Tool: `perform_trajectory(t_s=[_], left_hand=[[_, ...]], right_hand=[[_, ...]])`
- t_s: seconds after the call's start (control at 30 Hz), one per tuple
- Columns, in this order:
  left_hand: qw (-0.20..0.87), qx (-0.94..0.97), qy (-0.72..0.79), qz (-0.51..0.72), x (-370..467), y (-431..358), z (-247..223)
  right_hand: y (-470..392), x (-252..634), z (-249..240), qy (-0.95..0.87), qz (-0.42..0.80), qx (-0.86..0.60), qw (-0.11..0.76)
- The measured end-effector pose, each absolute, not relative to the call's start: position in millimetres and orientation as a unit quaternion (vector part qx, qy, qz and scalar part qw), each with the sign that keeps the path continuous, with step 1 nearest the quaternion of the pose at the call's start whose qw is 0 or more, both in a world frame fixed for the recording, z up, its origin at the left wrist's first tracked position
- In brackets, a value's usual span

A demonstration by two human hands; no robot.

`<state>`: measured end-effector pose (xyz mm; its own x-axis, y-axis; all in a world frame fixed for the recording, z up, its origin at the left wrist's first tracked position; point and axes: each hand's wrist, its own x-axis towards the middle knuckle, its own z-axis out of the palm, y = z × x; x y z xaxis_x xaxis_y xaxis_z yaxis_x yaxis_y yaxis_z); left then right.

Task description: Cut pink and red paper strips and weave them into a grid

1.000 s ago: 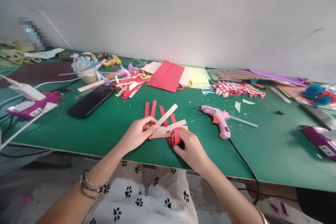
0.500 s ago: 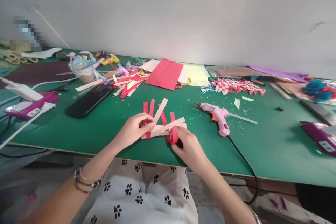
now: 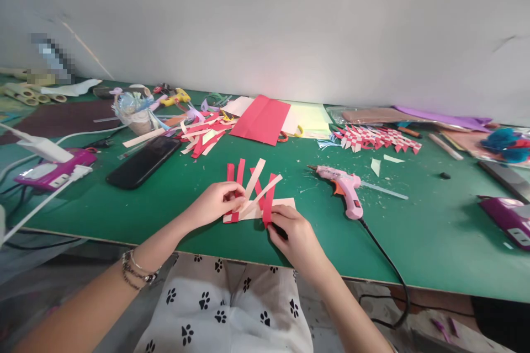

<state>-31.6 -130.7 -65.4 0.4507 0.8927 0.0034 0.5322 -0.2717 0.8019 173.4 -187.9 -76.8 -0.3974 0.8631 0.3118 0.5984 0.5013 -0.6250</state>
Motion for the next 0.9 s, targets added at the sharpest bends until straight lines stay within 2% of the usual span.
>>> perform_trajectory(t_s=[0.27,0.9], left_hand=[[0.422,0.757,0.43,0.252,-36.0,-130.0,-66.6],[0.403,0.764,0.424,0.273,-35.3,-133.0,-69.9]], right_hand=[[-187.2,175.3,-80.2,-0.811,0.209,-0.453,0.305],[-186.9,174.3,-80.1,-0.824,0.187,-0.436,0.309]])
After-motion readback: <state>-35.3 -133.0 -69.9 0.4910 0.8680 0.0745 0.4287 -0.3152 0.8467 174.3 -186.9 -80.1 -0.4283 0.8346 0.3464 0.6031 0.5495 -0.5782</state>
